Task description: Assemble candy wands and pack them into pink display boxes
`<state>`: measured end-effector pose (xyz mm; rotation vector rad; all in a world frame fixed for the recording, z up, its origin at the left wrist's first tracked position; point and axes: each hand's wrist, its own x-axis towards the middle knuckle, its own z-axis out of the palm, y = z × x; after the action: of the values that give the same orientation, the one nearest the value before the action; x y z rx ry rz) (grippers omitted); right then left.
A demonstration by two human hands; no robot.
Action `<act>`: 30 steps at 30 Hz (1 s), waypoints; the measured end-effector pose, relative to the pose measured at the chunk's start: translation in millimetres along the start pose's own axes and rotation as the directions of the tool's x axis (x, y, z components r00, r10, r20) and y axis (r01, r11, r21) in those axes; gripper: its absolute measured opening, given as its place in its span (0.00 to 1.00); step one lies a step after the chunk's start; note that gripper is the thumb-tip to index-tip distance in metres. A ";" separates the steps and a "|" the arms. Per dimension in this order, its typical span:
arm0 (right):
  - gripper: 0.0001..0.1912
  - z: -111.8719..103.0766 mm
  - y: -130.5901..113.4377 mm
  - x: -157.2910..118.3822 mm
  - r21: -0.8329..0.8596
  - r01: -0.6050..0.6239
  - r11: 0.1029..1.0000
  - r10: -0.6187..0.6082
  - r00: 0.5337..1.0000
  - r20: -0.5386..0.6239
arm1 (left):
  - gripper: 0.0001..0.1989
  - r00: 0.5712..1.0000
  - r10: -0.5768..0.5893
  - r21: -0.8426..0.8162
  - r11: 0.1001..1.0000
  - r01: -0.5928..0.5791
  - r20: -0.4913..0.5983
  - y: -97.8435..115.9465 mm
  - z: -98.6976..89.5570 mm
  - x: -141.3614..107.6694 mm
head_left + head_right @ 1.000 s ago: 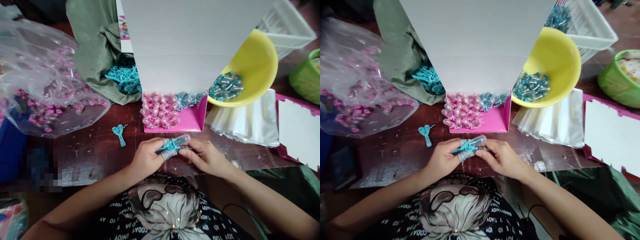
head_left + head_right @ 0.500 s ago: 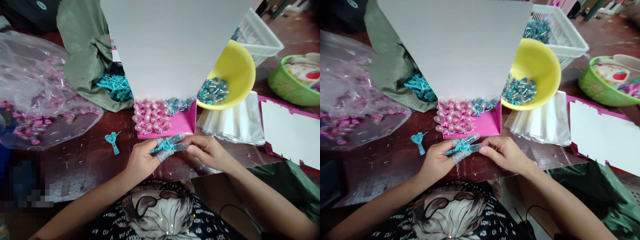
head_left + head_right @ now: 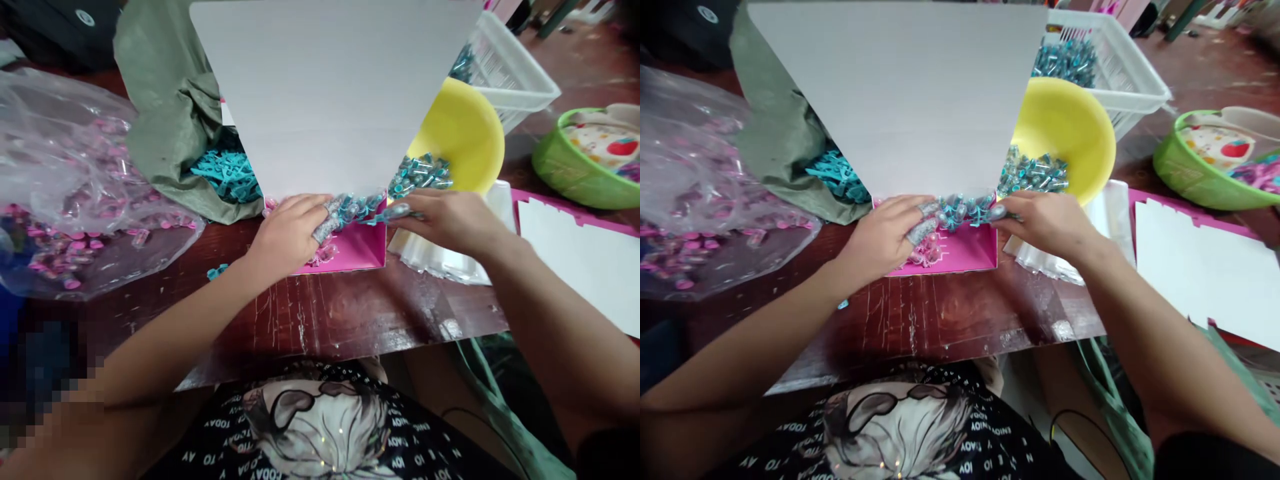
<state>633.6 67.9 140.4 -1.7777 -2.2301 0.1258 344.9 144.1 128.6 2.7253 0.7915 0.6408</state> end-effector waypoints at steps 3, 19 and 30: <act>0.15 12.9 1.5 22.6 -0.258 0.040 0.965 -0.002 0.990 0.144 | 0.20 0.987 0.015 0.113 0.993 -0.033 0.161 -18.7 15.3 18.3; 0.17 16.6 1.7 36.0 -0.286 0.044 0.957 0.008 0.984 0.177 | 0.18 0.987 -0.028 0.080 0.997 0.016 0.158 -21.7 22.6 18.3; 0.20 14.4 -2.3 34.2 -0.391 0.074 0.917 0.025 0.970 0.241 | 0.19 0.984 -0.048 0.116 0.993 0.028 0.174 -18.9 19.3 18.4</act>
<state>620.7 101.9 132.9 -2.0286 -2.6002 -0.1375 359.3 168.1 111.7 2.8108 0.8582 0.3500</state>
